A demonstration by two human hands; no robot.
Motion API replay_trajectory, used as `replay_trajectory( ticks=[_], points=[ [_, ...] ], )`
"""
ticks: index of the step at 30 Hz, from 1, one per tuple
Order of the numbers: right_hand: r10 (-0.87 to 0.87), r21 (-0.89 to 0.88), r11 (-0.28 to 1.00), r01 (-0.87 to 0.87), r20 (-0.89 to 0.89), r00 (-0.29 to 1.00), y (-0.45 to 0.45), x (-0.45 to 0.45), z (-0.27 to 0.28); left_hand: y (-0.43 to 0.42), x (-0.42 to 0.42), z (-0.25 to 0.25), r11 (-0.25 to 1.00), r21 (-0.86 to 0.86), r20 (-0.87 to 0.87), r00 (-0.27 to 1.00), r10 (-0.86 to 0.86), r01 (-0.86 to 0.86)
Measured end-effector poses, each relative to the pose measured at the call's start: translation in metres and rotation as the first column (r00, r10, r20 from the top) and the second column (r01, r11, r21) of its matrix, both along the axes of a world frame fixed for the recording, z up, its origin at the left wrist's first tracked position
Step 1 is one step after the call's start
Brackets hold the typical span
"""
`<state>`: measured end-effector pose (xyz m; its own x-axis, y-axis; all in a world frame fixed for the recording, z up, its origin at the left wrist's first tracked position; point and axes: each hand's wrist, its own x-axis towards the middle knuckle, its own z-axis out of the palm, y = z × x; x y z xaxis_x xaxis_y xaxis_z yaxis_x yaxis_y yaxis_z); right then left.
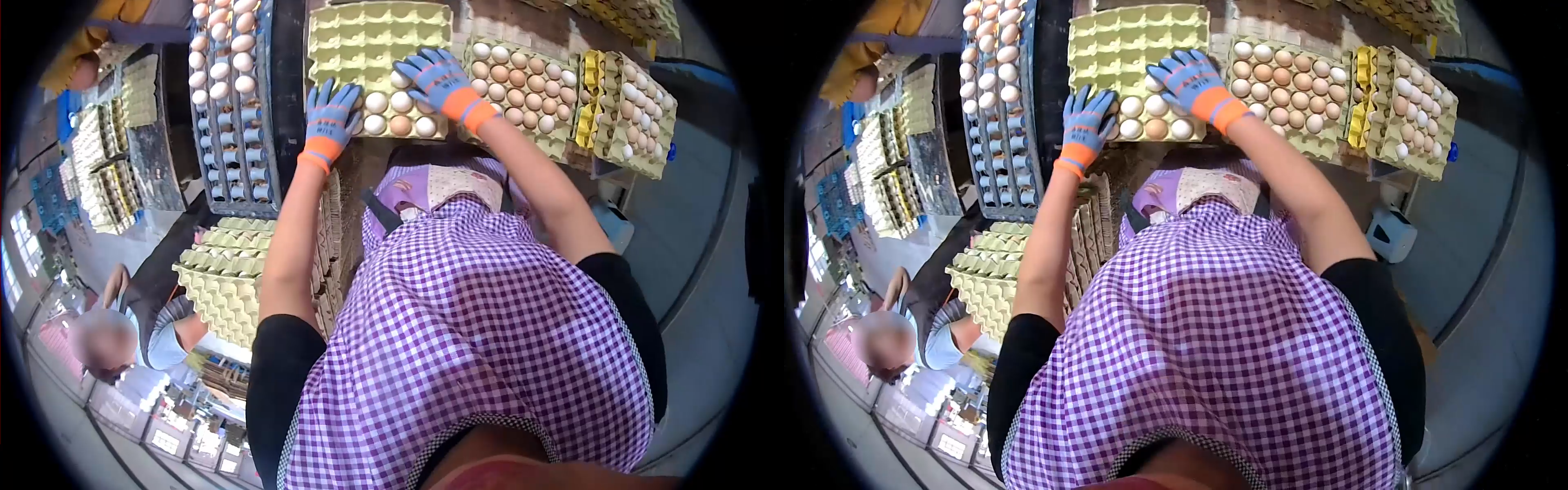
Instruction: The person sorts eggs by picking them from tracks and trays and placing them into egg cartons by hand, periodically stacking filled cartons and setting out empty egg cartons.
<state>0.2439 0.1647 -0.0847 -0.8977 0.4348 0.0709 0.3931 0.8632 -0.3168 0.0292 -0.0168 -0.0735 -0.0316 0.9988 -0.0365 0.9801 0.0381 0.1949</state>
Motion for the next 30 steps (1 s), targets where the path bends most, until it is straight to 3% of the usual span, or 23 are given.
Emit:
replay_trajectory(
  ticks=[2,4,7,10,12,14,16,17,18,19,20,22,24,26,27,30],
  points=[
    [0.048,0.069,0.996,-0.062,0.185,0.981,0.001,-0.016,-0.002,0.005,-0.013,-0.011,0.999,-0.002,0.05,0.998,-0.032,0.032],
    [0.075,0.083,0.993,-0.087,0.143,0.987,0.002,-0.022,-0.005,0.013,-0.014,-0.01,1.0,-0.013,0.028,0.999,-0.027,0.028],
    [0.065,0.138,0.987,-0.087,0.155,0.986,-0.007,-0.023,-0.004,0.015,-0.011,-0.026,0.997,0.073,0.0,1.0,-0.03,0.03],
    [-0.007,0.084,0.996,-0.003,0.117,0.993,-0.009,-0.025,0.004,0.006,-0.013,-0.034,0.98,0.199,0.034,0.999,-0.032,0.025],
    [-0.187,-0.107,0.977,0.186,0.003,0.982,-0.004,-0.021,0.002,0.006,-0.016,-0.036,0.97,0.238,0.156,0.988,0.011,-0.049],
    [-0.394,-0.345,0.895,0.282,-0.317,0.863,-0.005,-0.011,0.0,0.008,-0.02,-0.04,0.974,0.218,0.232,0.973,0.017,-0.069],
    [-0.702,-0.789,0.582,0.195,-0.366,0.611,-0.009,-0.003,-0.003,0.013,-0.023,-0.044,0.975,0.203,0.304,0.952,0.027,-0.093],
    [-0.832,-0.968,0.245,0.044,-0.187,0.523,-0.013,0.006,0.003,0.015,-0.024,-0.046,0.966,0.239,0.306,0.952,0.024,-0.102],
    [-0.834,-0.967,0.249,0.043,-0.191,0.518,-0.016,0.006,0.004,0.018,-0.026,-0.048,0.955,0.277,0.306,0.952,0.021,-0.11],
    [-0.666,-0.799,0.524,0.295,-0.169,0.727,-0.021,0.004,0.003,0.023,-0.028,-0.052,0.972,0.231,0.227,0.974,-0.011,-0.043],
    [-0.491,-0.496,0.762,0.416,-0.023,0.871,-0.032,-0.001,0.015,0.025,-0.027,-0.043,0.973,0.229,0.229,0.973,-0.021,-0.033],
    [-0.184,-0.199,0.937,0.289,0.422,0.888,-0.043,-0.019,0.039,0.03,-0.023,-0.026,0.977,0.166,0.055,0.988,-0.146,0.136],
    [-0.096,-0.092,0.981,0.168,0.523,0.847,-0.043,-0.031,0.031,0.033,-0.026,-0.025,0.984,0.091,0.04,0.987,-0.154,0.15],
    [-0.028,-0.116,0.988,0.106,0.534,0.845,-0.037,-0.036,0.036,0.032,-0.038,-0.03,0.944,0.17,0.034,0.956,-0.292,0.283],
    [0.036,-0.137,0.989,0.047,0.545,0.838,-0.034,-0.037,0.038,0.03,-0.044,-0.032,0.944,0.088,0.056,0.944,-0.324,0.319],
    [-0.026,-0.194,0.973,0.123,0.441,0.897,-0.026,-0.025,0.031,0.031,-0.05,-0.034,0.926,0.024,0.064,0.923,-0.378,0.378]
  ],
)
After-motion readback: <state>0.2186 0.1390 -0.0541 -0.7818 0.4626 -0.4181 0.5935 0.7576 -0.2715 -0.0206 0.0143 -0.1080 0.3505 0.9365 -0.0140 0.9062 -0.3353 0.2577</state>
